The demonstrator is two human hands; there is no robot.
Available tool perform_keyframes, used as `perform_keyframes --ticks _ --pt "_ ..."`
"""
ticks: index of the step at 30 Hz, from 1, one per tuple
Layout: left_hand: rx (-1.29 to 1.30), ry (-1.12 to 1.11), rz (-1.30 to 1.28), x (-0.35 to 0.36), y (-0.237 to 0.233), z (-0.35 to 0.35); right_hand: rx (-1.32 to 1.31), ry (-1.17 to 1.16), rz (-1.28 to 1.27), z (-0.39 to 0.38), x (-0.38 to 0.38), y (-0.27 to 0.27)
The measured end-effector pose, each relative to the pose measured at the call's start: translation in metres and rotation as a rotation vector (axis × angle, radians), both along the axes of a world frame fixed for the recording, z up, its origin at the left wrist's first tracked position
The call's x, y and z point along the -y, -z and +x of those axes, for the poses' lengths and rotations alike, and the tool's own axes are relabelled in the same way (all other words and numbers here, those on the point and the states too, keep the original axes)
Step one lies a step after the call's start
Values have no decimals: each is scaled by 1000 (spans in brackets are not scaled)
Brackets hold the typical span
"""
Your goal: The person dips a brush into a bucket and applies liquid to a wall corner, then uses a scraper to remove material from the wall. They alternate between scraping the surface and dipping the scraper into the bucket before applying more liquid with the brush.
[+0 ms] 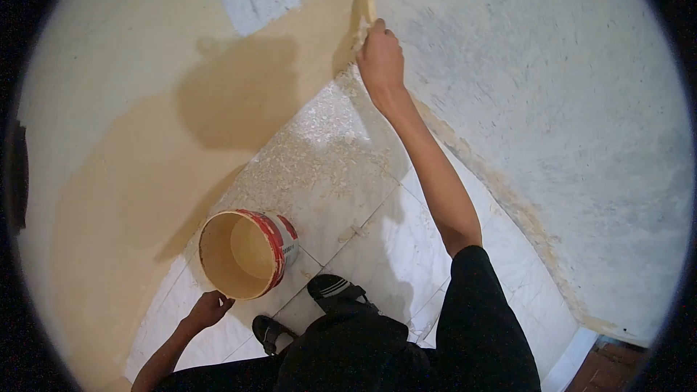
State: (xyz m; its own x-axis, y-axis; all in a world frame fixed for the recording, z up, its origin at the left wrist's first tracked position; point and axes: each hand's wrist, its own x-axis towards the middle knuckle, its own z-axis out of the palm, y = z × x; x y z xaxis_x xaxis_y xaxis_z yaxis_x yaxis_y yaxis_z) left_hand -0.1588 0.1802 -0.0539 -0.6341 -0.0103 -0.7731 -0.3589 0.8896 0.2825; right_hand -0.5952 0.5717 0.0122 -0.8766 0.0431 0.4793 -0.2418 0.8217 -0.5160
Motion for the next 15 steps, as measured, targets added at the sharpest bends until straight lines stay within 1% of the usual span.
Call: perform_keyframes --ticks 1,3,4,5,6,8,9,11,12,14,15 --pt "2 -12 5 0 -2 5 2 9 -9 -1 4 1" --pt "-107 -88 162 1 -2 14 14 25 -7 3 10 10" --pt "-105 -84 168 7 6 23 18 -23 -21 6 24 17" --pt "-94 -35 182 17 18 39 16 -72 -38 7 31 19" --pt "-85 14 194 22 25 51 10 -68 -37 14 31 17" --pt "-8 -4 195 22 23 57 39 -237 -94 34 29 12" --pt "7 1 197 23 24 58 31 -229 -93 41 24 14" --pt "33 8 207 20 26 51 31 -453 -192 53 6 19" --pt "29 14 209 18 24 43 27 -449 -189 59 0 17" --pt "27 -8 195 13 21 30 66 -283 -305 64 -2 7" --pt "-43 -18 203 15 25 30 65 -291 -301 57 -1 5"
